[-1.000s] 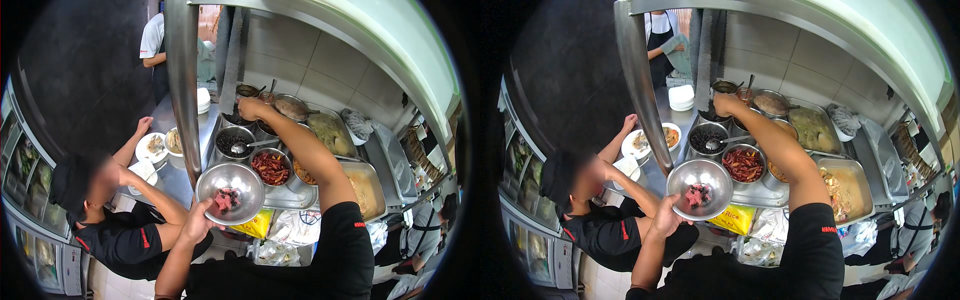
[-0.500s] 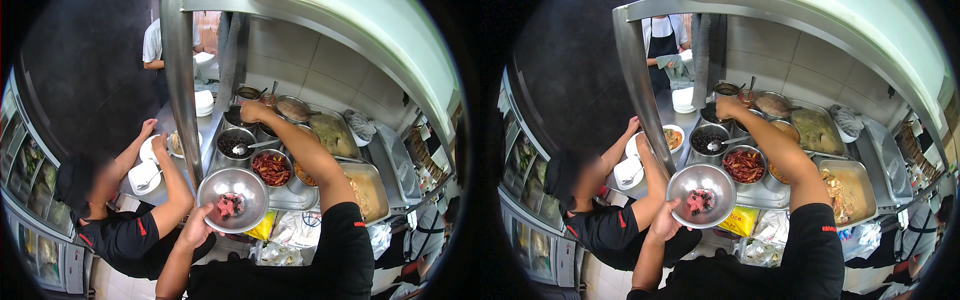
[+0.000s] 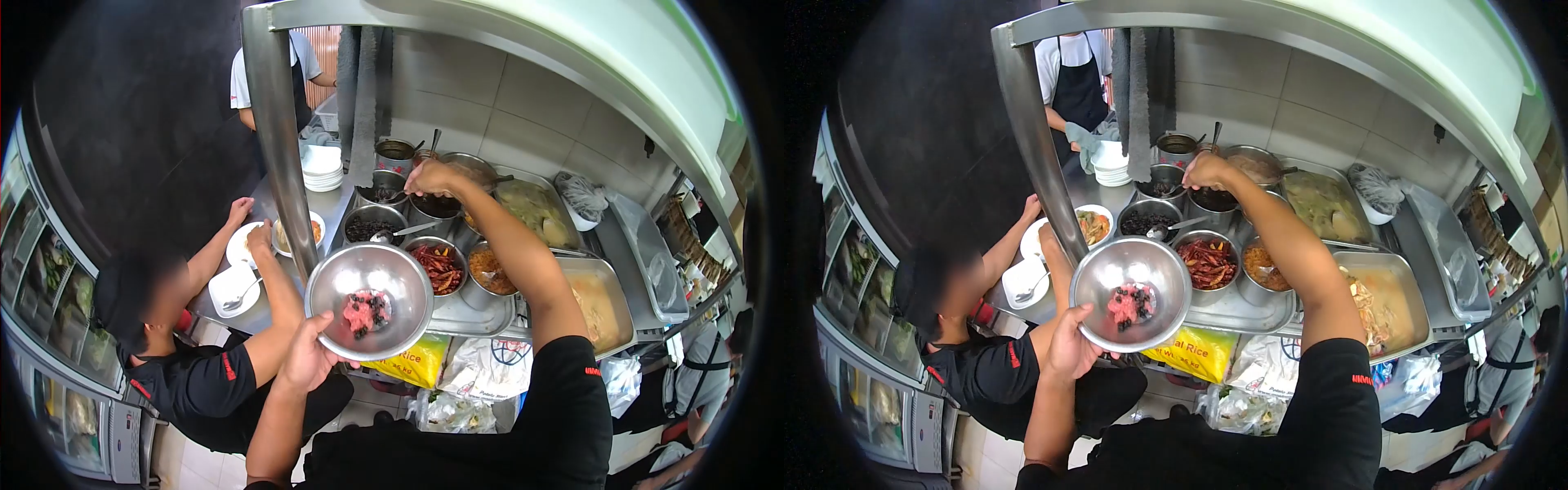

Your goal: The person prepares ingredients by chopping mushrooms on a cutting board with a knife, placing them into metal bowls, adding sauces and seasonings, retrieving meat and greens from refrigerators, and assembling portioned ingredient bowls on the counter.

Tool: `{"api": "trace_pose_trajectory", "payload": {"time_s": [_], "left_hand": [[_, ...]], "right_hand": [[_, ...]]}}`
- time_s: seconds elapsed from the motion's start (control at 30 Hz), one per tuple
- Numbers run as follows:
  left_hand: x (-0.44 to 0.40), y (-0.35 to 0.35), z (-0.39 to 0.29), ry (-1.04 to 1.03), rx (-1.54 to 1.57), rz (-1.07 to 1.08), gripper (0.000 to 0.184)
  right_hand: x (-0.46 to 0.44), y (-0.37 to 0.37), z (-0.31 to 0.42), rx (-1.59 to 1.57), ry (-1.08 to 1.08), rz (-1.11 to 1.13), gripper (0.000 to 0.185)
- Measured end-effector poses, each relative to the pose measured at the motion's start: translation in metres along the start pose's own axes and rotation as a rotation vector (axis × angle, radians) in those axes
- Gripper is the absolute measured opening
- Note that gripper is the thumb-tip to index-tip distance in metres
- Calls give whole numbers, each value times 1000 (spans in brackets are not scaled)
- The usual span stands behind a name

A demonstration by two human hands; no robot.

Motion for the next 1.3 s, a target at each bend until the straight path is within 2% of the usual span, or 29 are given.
{"api": "trace_pose_trajectory", "payload": {"time_s": [0.17, 0.37, 0.43, 0.47, 0.53, 0.57, 0.6, 0.67, 0.7, 0.77, 0.9, 0.97, 1.0, 1.07, 1.13, 1.23, 1.3], "left_hand": [[-26, -18, -7, -16, 1, 43, 46], [-70, -35, -18, -70, -67, 53, 41], [-85, -32, -17, -103, -89, 44, 37], [-89, -33, -17, -104, -86, 49, 37], [-96, -34, -15, -96, -85, 52, 33], [-98, -34, -13, -94, -65, 52, 33], [-99, -35, -12, -94, -63, 56, 33], [-100, -36, -10, -109, -54, 25, 33], [-100, -35, -8, -108, -53, 25, 33], [-101, -33, -6, -138, -59, 27, 33], [-95, -35, -6, -130, -60, 50, 30], [-94, -33, -5, -127, -41, 53, 30], [-93, -33, -5, -130, -41, 53, 30], [-91, -33, -5, -140, -41, 28, 33], [-90, -30, -5, -150, -52, 18, 34], [-83, -30, -7, -136, -64, 25, 33], [-73, -33, -10, -117, -73, 51, 32]], "right_hand": [[2, 11, -16, -89, 31, -63, 7], [109, 58, 40, -303, 126, -61, 11], [130, 62, 47, -206, 256, -29, 12], [135, 57, 45, -201, 253, -31, 12], [151, 40, 50, -41, 507, -133, 14], [165, 28, 55, 181, 470, -281, 13], [179, 16, 63, 446, 574, -483, 10], [198, -5, 72, 631, 657, -642, 9], [202, -9, 73, 632, 657, -641, 9], [211, -11, 75, 623, 644, -785, 9], [208, -11, 63, 574, 602, -732, 11], [200, -9, 54, 273, 524, -563, 13], [198, -7, 52, 274, 527, -563, 13], [190, 0, 42, 22, 314, -388, 17], [185, 12, 43, -89, 253, -414, 17], [144, 28, 27, -85, 172, -481, 18], [116, 37, 24, 228, 97, -640, 19]]}}
Point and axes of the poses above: each hand's wrist, its own x-axis away from the middle knuckle, its own y-axis out of the back of the hand, z = x × y, the point moved 2 cm from there along -x, towards the middle knuckle, and after that the axes turned 12 degrees about x, right-handed, at the moved point
